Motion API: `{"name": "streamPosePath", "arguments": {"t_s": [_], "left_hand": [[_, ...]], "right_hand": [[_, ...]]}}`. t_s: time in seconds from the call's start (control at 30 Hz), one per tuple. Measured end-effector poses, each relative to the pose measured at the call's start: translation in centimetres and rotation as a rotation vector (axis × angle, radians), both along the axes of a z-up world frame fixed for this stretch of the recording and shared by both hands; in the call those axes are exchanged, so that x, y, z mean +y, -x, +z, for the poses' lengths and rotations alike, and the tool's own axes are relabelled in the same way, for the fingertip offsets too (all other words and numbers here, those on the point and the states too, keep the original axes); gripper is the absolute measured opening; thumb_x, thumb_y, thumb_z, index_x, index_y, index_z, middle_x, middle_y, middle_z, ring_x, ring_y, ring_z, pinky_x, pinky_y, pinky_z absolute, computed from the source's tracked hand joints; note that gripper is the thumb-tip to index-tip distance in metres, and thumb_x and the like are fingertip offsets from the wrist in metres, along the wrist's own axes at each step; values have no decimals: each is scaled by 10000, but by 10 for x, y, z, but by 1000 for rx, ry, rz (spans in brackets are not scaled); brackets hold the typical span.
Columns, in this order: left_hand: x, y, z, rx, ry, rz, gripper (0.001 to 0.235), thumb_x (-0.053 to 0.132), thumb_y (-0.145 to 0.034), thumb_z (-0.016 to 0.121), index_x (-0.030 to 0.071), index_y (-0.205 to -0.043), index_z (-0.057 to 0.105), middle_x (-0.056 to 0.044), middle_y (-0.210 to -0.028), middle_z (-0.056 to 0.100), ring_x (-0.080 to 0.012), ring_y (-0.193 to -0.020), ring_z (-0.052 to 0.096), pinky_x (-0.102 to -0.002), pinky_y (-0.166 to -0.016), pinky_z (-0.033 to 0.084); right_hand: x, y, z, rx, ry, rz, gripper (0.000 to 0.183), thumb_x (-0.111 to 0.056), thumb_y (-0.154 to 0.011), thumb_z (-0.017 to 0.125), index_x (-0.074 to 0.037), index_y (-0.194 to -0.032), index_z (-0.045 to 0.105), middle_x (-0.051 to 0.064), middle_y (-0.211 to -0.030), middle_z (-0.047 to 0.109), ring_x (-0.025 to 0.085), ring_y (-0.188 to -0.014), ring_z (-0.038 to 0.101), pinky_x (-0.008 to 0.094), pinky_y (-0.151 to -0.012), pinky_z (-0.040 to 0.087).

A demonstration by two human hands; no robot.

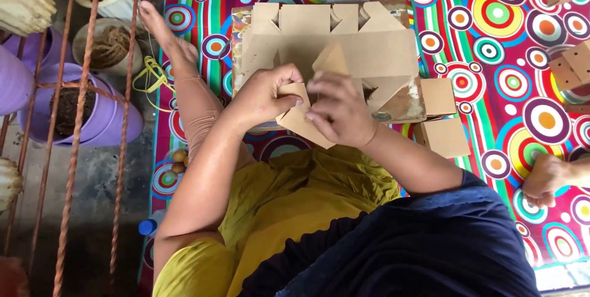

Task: The person assembles cardboard boxes by hand, folding the pre-cut flaps and securing the tabs together to form small square containers.

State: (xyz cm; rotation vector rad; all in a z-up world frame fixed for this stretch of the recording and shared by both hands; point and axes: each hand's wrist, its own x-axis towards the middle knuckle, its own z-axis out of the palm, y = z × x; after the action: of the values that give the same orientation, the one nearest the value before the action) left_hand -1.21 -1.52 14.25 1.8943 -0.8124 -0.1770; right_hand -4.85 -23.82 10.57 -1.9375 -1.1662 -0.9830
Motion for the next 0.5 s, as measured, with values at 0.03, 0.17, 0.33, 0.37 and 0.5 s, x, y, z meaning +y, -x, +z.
{"name": "streamPosePath", "arguments": {"t_s": [0.03, 0.17, 0.33, 0.37, 0.5], "left_hand": [[1, -1, -1, 0, -1, 2, 261, -1, -801, 743, 78, -1022, 628, -93, -703, 717, -192, -614, 576, -334, -598, 456], [5, -6, -7, 24, 55, -2, 263, -14, -802, 752, 77, -1020, 634, -77, -679, 708, -155, -583, 550, -284, -566, 432], [2, -4, -2, 69, 128, 7, 270, -20, -809, 759, 83, -1027, 637, -49, -667, 691, -123, -587, 538, -244, -566, 428], [0, -3, 0, 74, 139, 5, 274, -20, -807, 767, 80, -1026, 637, -51, -661, 684, -123, -582, 537, -240, -561, 425], [-2, 7, 3, -5, 97, 37, 203, 14, -820, 773, 119, -967, 683, -52, -696, 707, -162, -621, 581, -289, -593, 457]], "right_hand": [[-1, 3, 6, 0, -1, 2, 174, -242, -982, 691, -103, -922, 605, 116, -1273, 614, 384, -1220, 581, 499, -982, 511], [-3, 24, 20, 345, -20, -164, 702, -214, -894, 847, -143, -1466, 446, 230, -1595, 308, 548, -1482, 248, 651, -1182, 279], [-8, 42, 26, 799, -27, -378, 932, -293, -852, 882, -195, -1606, 343, 337, -1620, 197, 684, -1423, 242, 709, -1188, 236], [-9, 44, 21, 841, -69, -390, 930, -341, -848, 878, -221, -1604, 349, 315, -1627, 210, 635, -1448, 260, 670, -1203, 249], [-10, 41, -7, 791, -241, -401, 873, -340, -817, 908, -234, -1555, 454, 264, -1571, 359, 507, -1451, 393, 593, -1214, 307]]}}
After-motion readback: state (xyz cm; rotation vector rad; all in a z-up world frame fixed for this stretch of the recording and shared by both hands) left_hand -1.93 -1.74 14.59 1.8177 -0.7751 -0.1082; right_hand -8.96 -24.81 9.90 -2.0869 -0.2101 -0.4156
